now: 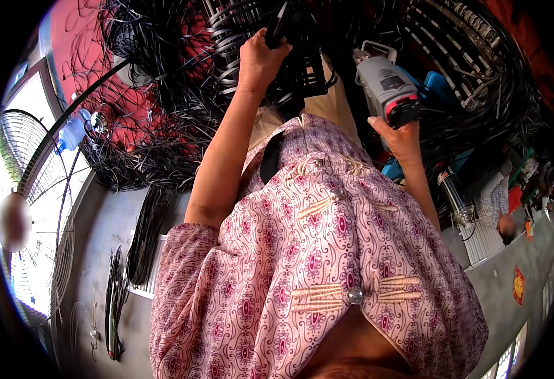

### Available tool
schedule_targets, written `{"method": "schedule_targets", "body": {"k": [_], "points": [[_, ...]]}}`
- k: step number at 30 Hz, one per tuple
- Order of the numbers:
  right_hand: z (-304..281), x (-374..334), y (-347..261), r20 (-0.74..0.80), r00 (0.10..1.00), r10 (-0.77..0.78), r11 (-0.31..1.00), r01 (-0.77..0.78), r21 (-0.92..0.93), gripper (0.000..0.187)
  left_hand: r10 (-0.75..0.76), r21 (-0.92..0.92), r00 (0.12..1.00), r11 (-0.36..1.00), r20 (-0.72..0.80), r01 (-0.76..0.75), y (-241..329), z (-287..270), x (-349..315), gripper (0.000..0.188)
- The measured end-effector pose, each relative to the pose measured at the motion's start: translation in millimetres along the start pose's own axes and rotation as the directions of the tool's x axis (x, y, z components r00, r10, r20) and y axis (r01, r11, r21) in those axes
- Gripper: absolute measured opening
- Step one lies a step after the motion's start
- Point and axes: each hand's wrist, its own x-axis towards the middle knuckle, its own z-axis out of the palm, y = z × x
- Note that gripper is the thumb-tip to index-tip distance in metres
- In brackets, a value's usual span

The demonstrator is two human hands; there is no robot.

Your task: The person uses a handheld power tool to strip the outer insulation from black cables. They hold the cable with one hand and guide the tool along the length of the wire with the other, removing the sheathing in a continuous motion.

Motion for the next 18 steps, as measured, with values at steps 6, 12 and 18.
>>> {"method": "schedule_targets", "body": {"k": [6, 12, 18], "points": [[20, 13, -15, 0.139, 0.99, -0.003, 0.996, 0.015, -0.085, 0.045, 0.061, 0.006, 0.998, 0.998, -0.025, -0.061, -5, 2, -1, 0.032], [32, 26, -15, 0.214, 0.976, 0.04, 0.99, -0.009, -0.143, 0.065, 0.061, 0.021, 0.998, 0.998, -0.035, -0.06, 0, 1, -4, 0.031], [34, 29, -26, 0.198, 0.98, -0.011, 0.978, 0.052, -0.201, 0.067, 0.047, -0.001, 0.999, 0.999, -0.027, -0.047, 9, -1, -9, 0.032]]}}
